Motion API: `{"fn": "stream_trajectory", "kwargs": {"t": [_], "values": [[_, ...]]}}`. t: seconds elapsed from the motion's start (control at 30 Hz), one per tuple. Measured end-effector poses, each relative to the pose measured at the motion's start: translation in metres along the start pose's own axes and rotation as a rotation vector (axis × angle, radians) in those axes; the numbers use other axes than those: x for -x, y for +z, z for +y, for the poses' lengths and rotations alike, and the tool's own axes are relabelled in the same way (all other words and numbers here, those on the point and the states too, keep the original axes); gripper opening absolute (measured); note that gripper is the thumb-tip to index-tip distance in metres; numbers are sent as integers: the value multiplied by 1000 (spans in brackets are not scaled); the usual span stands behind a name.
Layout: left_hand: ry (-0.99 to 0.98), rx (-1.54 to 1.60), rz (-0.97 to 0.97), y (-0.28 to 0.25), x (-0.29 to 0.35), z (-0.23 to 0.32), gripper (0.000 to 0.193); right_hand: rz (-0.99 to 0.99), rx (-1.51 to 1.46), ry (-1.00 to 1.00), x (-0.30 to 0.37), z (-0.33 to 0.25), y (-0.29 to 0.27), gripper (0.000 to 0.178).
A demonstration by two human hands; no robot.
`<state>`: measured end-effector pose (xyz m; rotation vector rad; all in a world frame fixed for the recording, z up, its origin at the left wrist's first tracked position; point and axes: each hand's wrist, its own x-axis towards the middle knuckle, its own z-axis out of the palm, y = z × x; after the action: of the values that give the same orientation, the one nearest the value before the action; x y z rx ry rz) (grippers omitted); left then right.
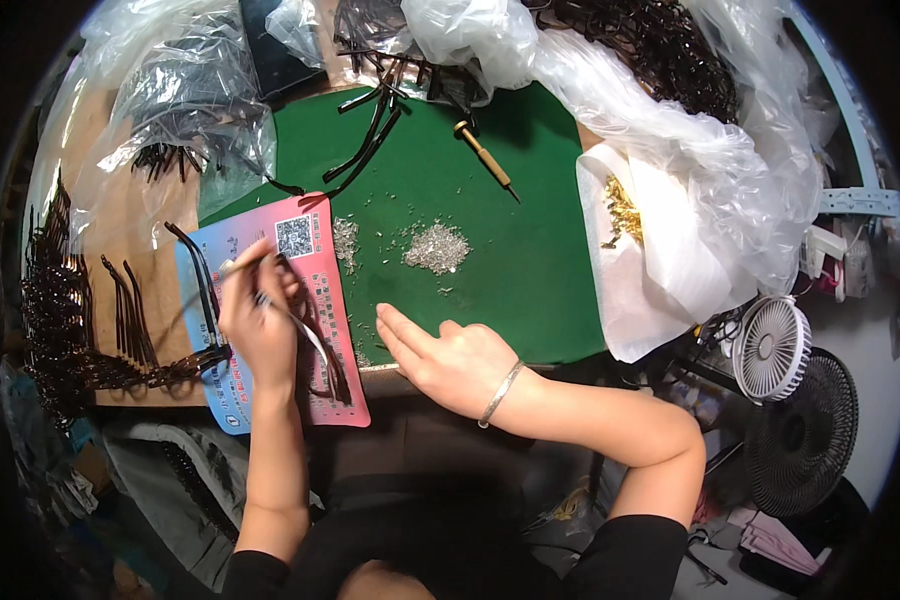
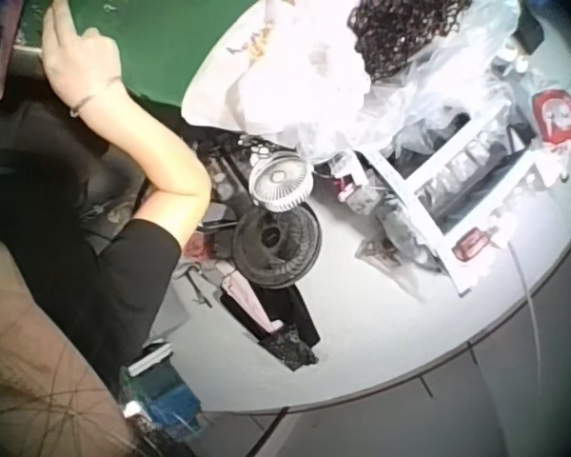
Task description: The person assembles eyeglasses by inserting small metal screws into the hinge area of the frames using a screwdriver. They repeatedly pick up frames, tighten the screws, and place the finished glasses aside.
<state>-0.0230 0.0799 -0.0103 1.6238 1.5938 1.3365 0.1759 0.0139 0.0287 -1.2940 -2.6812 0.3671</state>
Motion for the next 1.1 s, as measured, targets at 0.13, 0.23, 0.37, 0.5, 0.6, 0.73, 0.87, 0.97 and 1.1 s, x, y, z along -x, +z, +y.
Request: {"fn": "stream_trajectory", "kwargs": {"t": [0.13,0.23,0.37,0.5,0.6,0.73,0.87,0.97,1.1], "values": [[174,-162,-61,-5,1,3,30,68,-197,97,9,7,-15,42],[51,-247,-91,-52,12,26,37,-50,-373,268,12,11,-33,43],[4,-360,-300,-70,32,9,25,-82,-344,236,6,9,-17,33],[-100,-301,-259,-73,49,6,17,55,-169,229,7,-2,-2,41],[-58,-339,-291,-73,49,3,21,50,-102,216,4,-4,0,42],[-32,-258,-273,-79,52,3,29,70,-48,228,5,-5,5,47],[82,-55,-396,-84,60,26,26,65,-46,266,4,-6,2,47],[423,-106,-608,-74,58,26,20,62,-56,310,-1,-10,-1,45],[535,-162,-624,-69,66,16,18,81,-42,292,1,-10,4,49]]}}
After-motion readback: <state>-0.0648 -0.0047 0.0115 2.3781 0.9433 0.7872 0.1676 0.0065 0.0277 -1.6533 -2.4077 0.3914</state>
